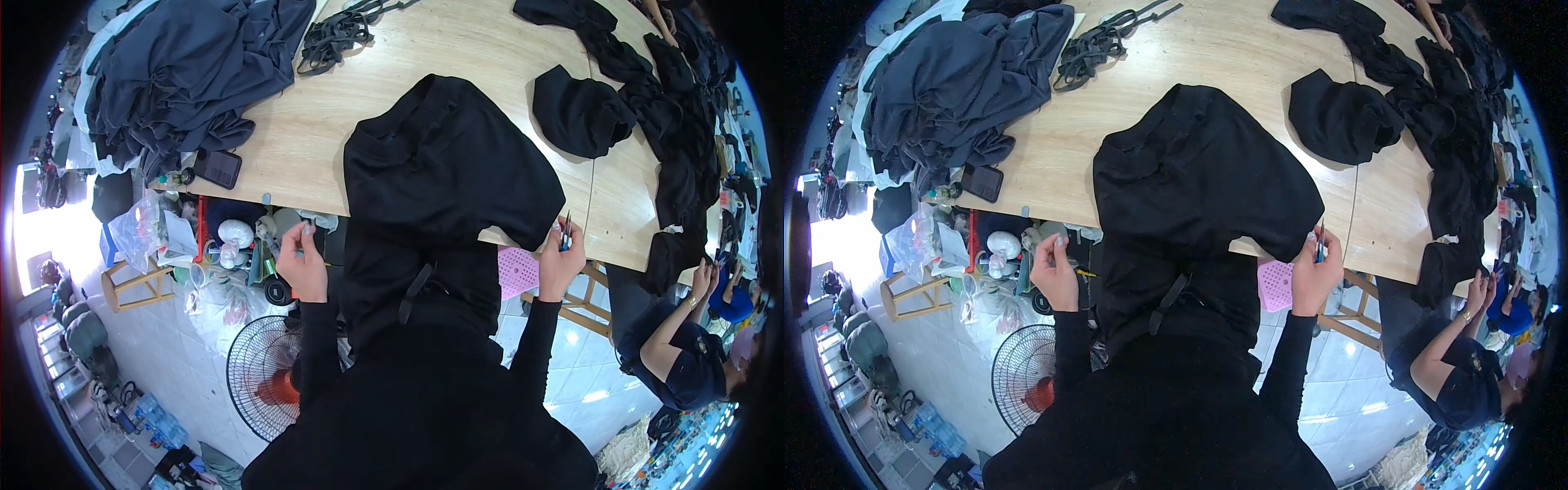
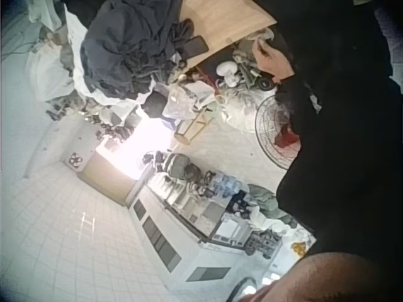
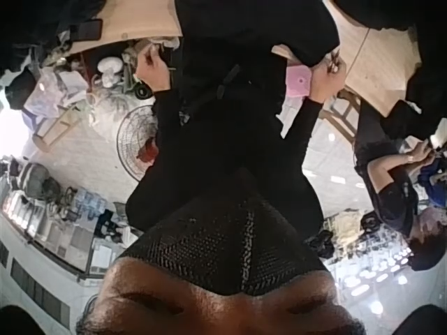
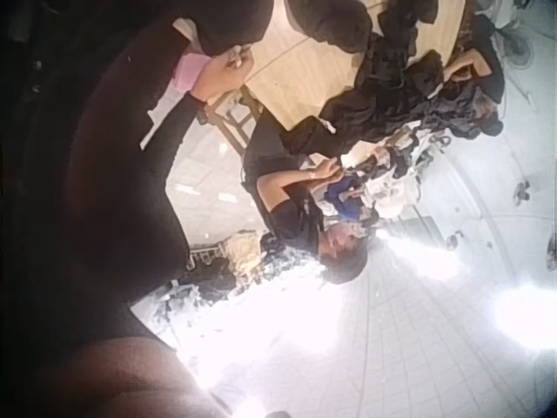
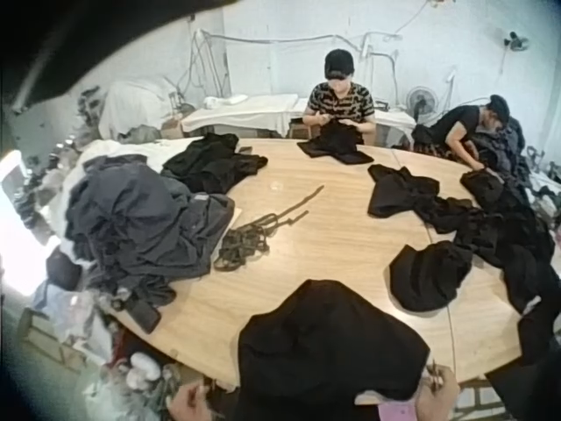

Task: Trimming loose threads from black garments using thread clippers.

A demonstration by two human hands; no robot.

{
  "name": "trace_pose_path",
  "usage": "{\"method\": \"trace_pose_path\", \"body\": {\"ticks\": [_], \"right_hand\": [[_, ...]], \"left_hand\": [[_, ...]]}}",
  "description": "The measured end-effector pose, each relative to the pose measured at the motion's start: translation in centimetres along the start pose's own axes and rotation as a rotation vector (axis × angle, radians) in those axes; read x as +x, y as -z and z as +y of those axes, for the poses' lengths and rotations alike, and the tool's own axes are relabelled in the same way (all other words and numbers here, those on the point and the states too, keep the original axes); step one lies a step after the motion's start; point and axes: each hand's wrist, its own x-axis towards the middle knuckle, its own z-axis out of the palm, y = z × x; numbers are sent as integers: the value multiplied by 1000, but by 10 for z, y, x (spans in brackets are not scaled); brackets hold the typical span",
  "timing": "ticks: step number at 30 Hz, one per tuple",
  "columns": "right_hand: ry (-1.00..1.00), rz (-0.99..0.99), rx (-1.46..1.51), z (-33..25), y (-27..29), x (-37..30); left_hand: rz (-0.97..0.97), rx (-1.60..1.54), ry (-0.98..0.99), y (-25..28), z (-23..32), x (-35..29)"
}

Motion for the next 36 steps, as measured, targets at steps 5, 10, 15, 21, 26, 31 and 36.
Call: {"method": "trace_pose_path", "body": {"ticks": [5,10,15,21,26,31,36], "right_hand": [[-7,7,-1,-7,-9,-3],[33,-45,91,-11,-18,-17],[73,-61,75,0,-15,-24],[51,-43,63,-5,-10,-22],[47,-27,55,-10,-13,-18],[87,2,21,-3,-29,-21],[124,32,13,-16,-33,-15]], "left_hand": [[63,87,7,0,11,-17],[82,71,-224,-27,53,5],[-6,-29,-436,-72,105,26],[-143,-77,-610,-140,119,40],[-245,89,-665,-174,83,56],[-301,110,-633,-178,80,58],[-306,109,-643,-175,80,57]]}}
